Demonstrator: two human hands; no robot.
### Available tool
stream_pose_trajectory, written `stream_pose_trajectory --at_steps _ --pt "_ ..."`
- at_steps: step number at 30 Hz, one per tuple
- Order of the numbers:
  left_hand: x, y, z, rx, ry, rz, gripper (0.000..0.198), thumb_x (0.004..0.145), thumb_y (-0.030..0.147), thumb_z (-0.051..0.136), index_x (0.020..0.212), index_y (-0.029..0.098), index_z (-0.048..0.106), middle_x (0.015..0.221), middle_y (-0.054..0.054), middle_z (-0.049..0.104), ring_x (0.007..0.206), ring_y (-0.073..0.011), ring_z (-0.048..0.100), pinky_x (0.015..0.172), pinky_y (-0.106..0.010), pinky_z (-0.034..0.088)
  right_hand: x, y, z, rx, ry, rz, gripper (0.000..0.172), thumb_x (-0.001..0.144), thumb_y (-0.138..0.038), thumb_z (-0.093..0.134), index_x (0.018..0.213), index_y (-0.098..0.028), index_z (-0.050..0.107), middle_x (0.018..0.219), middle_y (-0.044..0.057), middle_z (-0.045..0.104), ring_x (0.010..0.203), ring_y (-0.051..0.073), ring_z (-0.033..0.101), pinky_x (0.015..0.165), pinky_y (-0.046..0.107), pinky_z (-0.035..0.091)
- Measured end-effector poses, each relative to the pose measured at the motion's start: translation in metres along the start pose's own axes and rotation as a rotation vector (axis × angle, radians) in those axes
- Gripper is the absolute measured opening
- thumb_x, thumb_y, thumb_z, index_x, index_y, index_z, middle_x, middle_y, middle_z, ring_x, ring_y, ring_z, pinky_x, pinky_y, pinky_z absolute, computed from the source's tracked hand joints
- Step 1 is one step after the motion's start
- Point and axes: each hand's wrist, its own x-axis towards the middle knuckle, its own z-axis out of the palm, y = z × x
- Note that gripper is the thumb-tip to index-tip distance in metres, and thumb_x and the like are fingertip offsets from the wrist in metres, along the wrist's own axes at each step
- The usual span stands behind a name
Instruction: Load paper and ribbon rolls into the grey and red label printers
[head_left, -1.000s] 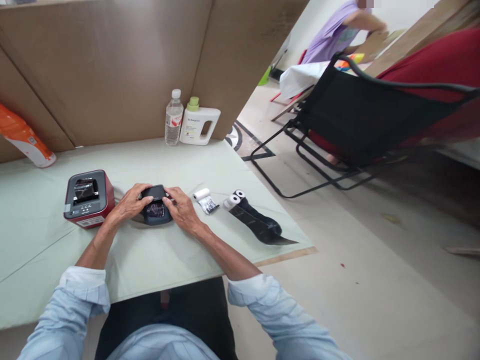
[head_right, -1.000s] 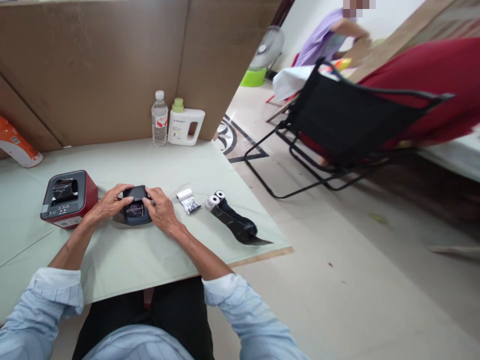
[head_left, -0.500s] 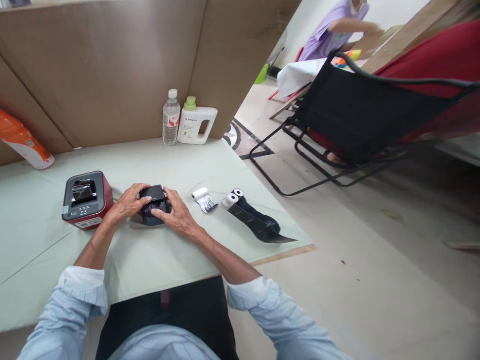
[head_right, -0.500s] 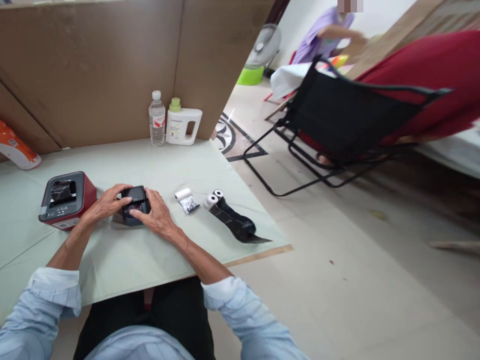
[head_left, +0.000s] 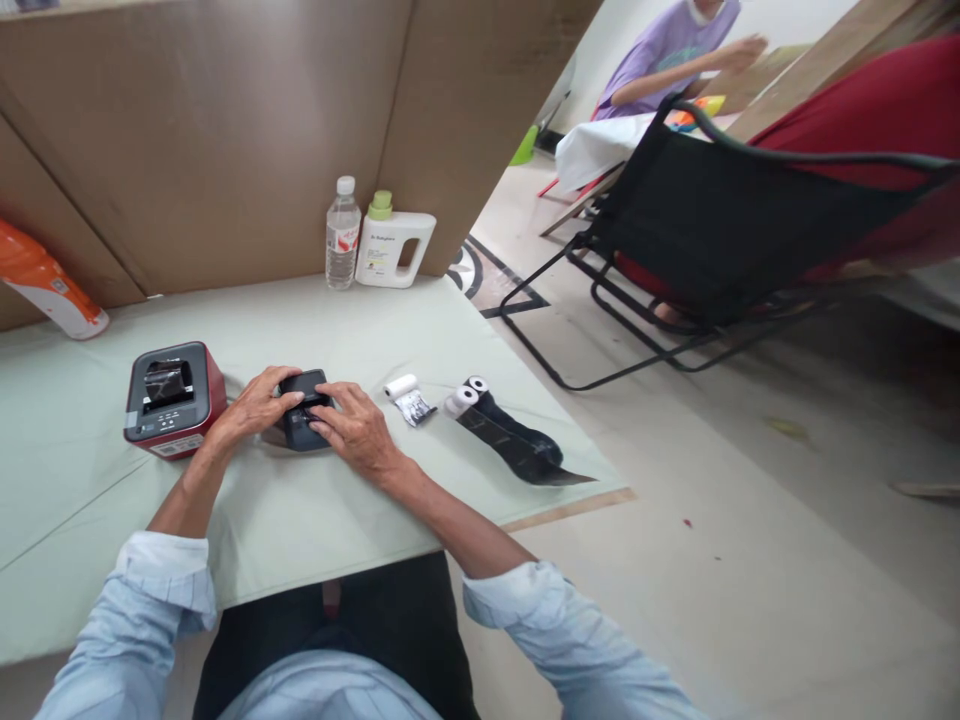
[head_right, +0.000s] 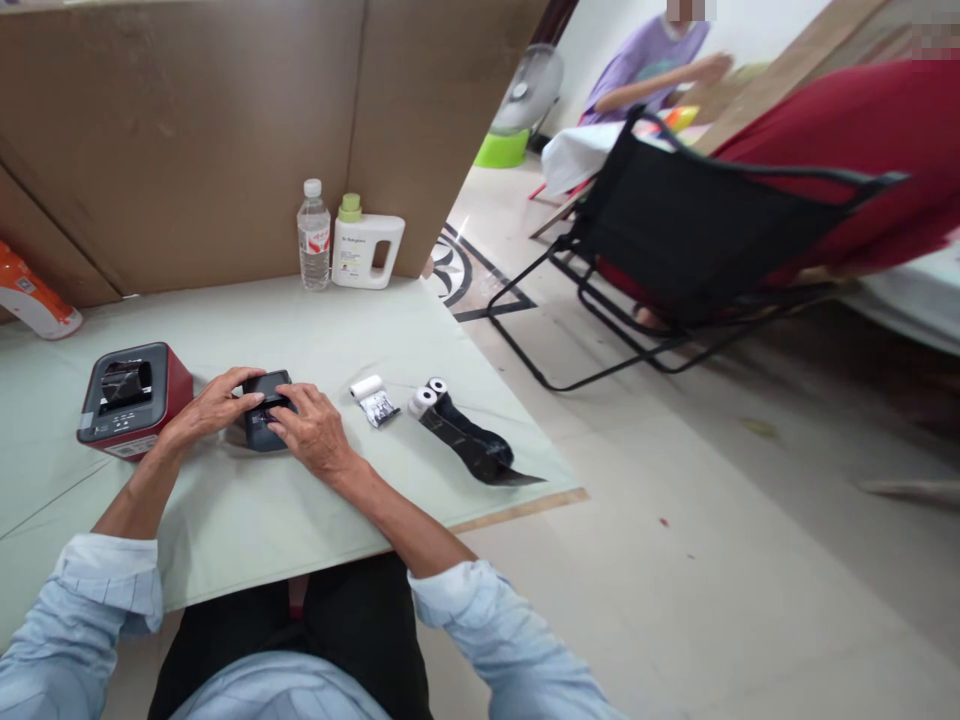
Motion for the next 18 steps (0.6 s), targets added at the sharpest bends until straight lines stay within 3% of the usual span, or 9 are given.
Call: stream_pose_trajectory --at_steps 4,10,18 --pt "0.000 0.000 0.000 0.001 0.001 -0.008 0.051 0.090 0.049 0.060 0.132 0.020 0.068 0.138 -0.013 0.070 0.130 -0.0313 0.065 0.118 -0.050 0.048 -0.004 0.005 -0.007 0.097 -0.001 -0.019 0.023 0.103 -0.039 0.063 0.115 -0.025 0.077 0.139 0.015 0.067 0.126 0.033 0.062 0.107 0.056 0.055" --pt "0.000 0.001 0.003 0.017 0.014 -0.013 0.051 0.090 0.045 0.060 0.132 0.019 0.068 0.138 -0.013 0.070 0.130 -0.0312 0.065 0.117 -0.049 0.049 0.005 0.019 0.006 0.362 0.080 0.243 0.040 0.107 -0.040 0.053 0.142 -0.024 0.065 0.141 0.016 0.065 0.133 0.028 0.063 0.116 0.049 0.052" --pt "0.001 -0.003 0.005 0.003 0.019 0.005 0.047 0.090 0.043 0.062 0.131 0.022 0.068 0.137 -0.012 0.070 0.129 -0.0308 0.065 0.115 -0.050 0.050 0.011 0.030 0.020 0.571 0.075 0.369 0.038 0.101 -0.042 0.061 0.135 -0.028 0.072 0.141 0.012 0.067 0.131 0.026 0.064 0.108 0.044 0.056"
